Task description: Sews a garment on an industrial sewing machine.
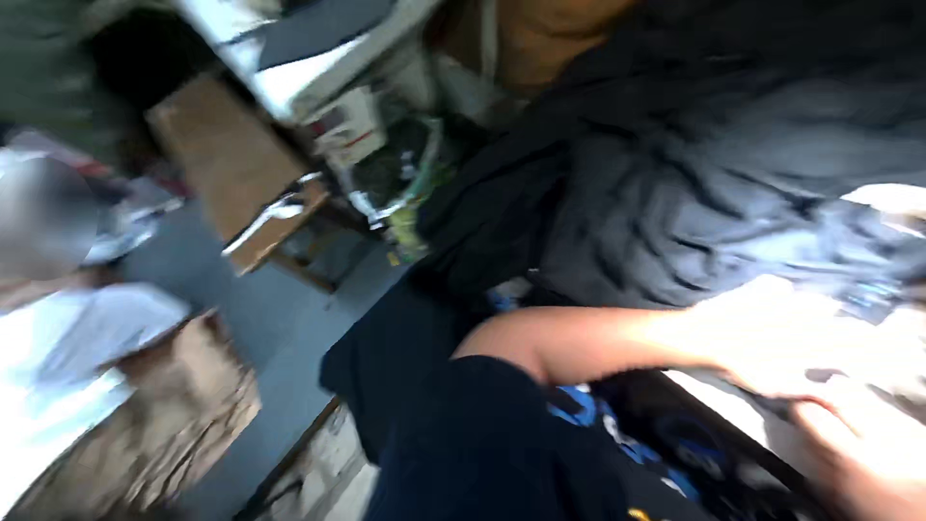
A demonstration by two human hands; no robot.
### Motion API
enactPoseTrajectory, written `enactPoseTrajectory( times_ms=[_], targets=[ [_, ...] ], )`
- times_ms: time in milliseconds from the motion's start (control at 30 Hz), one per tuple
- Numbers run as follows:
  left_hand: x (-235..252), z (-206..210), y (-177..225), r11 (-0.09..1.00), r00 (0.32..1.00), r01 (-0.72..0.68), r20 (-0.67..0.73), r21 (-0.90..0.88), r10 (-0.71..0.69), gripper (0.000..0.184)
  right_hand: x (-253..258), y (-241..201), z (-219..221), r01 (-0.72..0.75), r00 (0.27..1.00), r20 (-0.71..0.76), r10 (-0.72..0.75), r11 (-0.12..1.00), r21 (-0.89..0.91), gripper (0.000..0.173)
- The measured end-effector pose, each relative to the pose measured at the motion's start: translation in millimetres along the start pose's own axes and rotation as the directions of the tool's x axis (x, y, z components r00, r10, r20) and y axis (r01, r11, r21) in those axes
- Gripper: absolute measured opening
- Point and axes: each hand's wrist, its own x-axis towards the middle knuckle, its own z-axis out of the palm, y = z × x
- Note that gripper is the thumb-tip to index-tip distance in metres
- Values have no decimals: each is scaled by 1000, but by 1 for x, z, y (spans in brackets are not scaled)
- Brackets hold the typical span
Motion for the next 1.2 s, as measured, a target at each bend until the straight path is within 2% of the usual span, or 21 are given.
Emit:
enactPoseTrajectory(
  times_ms=[33, 100, 133, 167, 233, 333, 433, 567, 633, 700, 833, 1200],
  targets=[
    [2, 1, -2, 999, 999, -36, 9, 7, 36, 39, 5, -21, -14, -169, 980, 103, 169, 986, -13, 23],
    [10, 6, -2, 999, 998, -44, 47, -25, 45, 41, -1, 3, 3, 40, 994, -97, -42, 999, -25, 19],
    [11, 8, -4, 999, 998, -47, 31, -22, 47, 43, -1, 16, 15, 141, 969, -193, -152, 988, -68, 16],
    [12, 11, -4, 998, 998, -61, 5, -17, 61, 44, -3, 21, 24, 180, 949, -247, -194, 981, -78, 15],
    [13, 15, -6, 997, 997, -69, 40, 21, 68, 53, -2, 23, 30, 187, 934, -292, -206, 978, -90, 13],
    [9, 23, -12, 996, 997, -80, 18, 31, 79, 54, -3, 21, 32, 162, 938, -295, -184, 982, -98, 11],
    [12, 20, -12, 997, 989, -34, 145, 71, 24, 57, -4, 20, 33, 131, 940, -306, -154, 987, -94, 11],
    [11, 25, -15, 989, 993, -113, 34, 100, 110, 54, -5, 18, 35, 111, 940, -312, -136, 989, -97, 13],
    [9, 33, -22, 978, 973, -180, -127, 108, 193, 47, -4, 19, 35, 116, 937, -319, -145, 988, -106, 12],
    [8, 38, -26, 967, 948, -222, -205, 122, 243, 44, -4, 18, 34, 113, 941, -308, -141, 988, -107, 12],
    [9, 38, -29, 962, 938, -249, -219, 111, 269, 40, -4, 19, 33, 110, 949, -279, -144, 985, -133, 13],
    [15, 33, -29, 967, 951, -209, -201, 144, 235, 42, 2, 28, 39, 104, 927, -347, -143, 986, -128, 16]
  ],
)
